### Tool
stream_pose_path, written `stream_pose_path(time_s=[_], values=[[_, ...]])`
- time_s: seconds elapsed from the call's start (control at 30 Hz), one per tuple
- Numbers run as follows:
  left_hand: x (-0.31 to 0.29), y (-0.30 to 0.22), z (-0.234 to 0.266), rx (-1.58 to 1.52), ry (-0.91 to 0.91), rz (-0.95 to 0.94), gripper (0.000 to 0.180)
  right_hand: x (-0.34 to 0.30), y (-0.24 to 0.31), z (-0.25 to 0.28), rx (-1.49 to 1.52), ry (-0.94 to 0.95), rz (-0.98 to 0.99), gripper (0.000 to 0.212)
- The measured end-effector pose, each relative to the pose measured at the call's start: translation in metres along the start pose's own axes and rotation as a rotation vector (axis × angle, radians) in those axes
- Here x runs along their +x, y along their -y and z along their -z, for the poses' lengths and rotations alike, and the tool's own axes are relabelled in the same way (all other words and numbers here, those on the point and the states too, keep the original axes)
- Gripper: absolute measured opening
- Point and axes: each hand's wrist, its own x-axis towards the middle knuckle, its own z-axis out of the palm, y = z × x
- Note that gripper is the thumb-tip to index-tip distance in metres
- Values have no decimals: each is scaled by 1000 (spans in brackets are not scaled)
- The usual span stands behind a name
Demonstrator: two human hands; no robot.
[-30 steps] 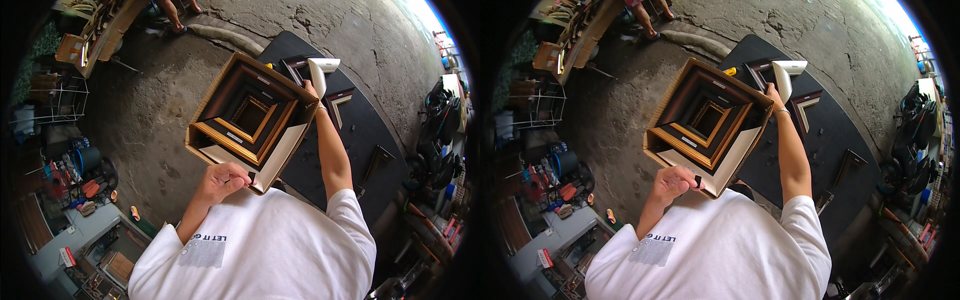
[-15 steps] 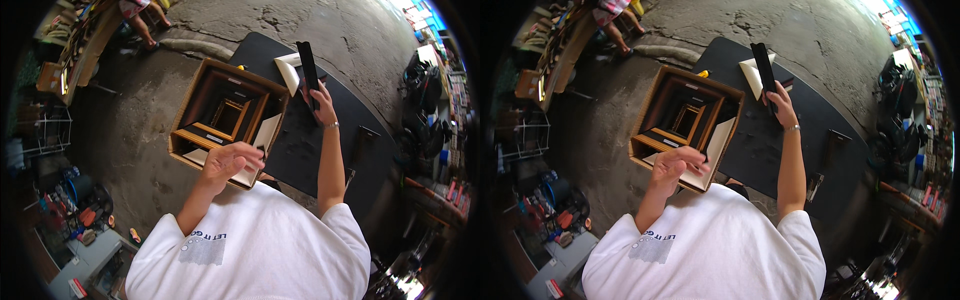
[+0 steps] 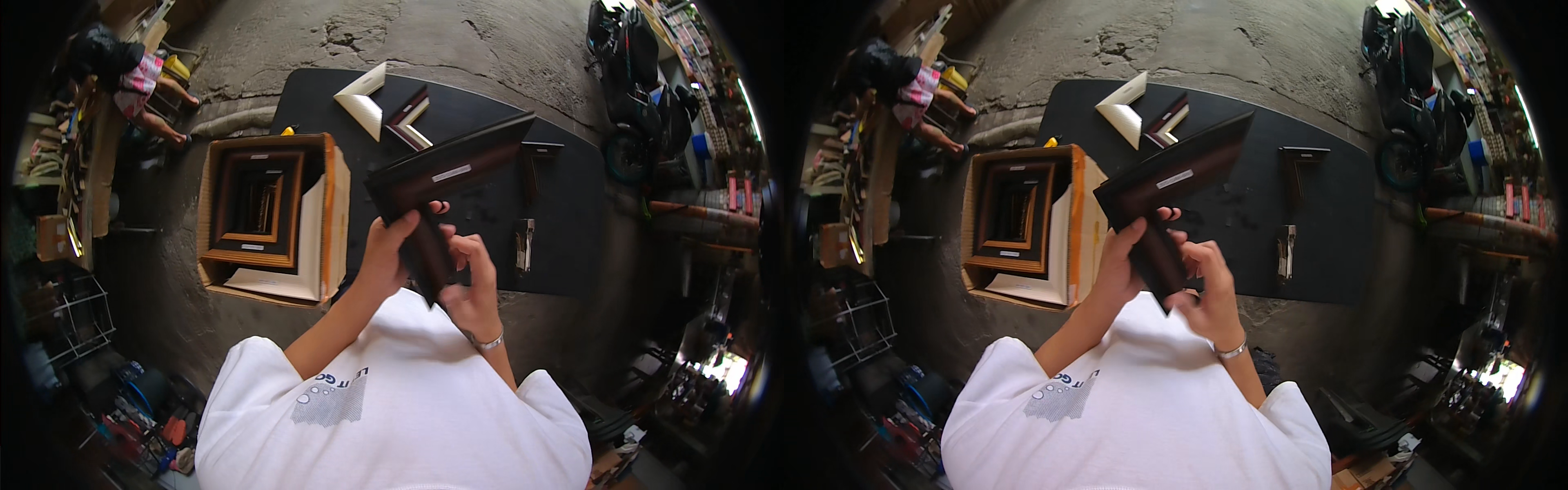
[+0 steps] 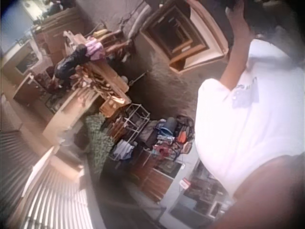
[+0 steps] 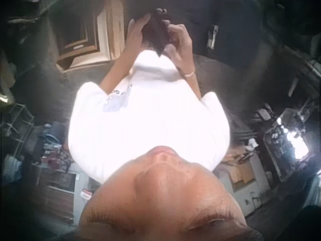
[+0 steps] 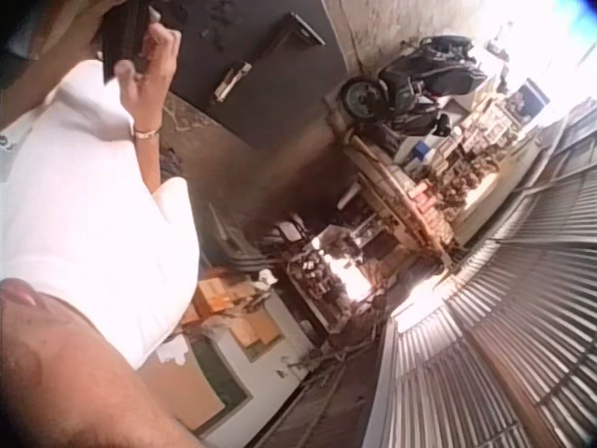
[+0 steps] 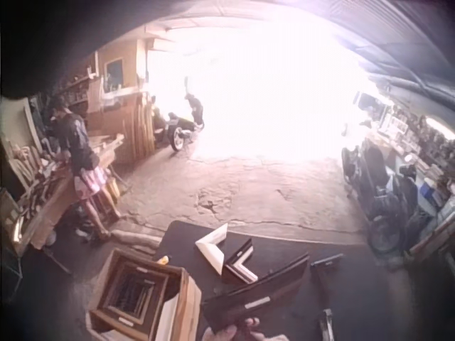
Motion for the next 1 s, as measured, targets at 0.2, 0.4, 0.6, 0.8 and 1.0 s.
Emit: stream_pose_path(time_s=[0.2,0.4,0.6,0.8,1.0], values=[[13,64,-21,-70,103,156,45,7,-90,84,284,65,-117,25],[22,124,-59,31,90,240,42,2,-126,141,926,218,-315,19],[27,149,-95,140,34,178,35,-9,-163,171,916,104,-344,17],[35,137,-70,757,137,-106,46,-39,-238,211,856,-517,-379,11],[29,128,-55,501,115,108,55,-63,-229,236,694,-659,-407,12]])
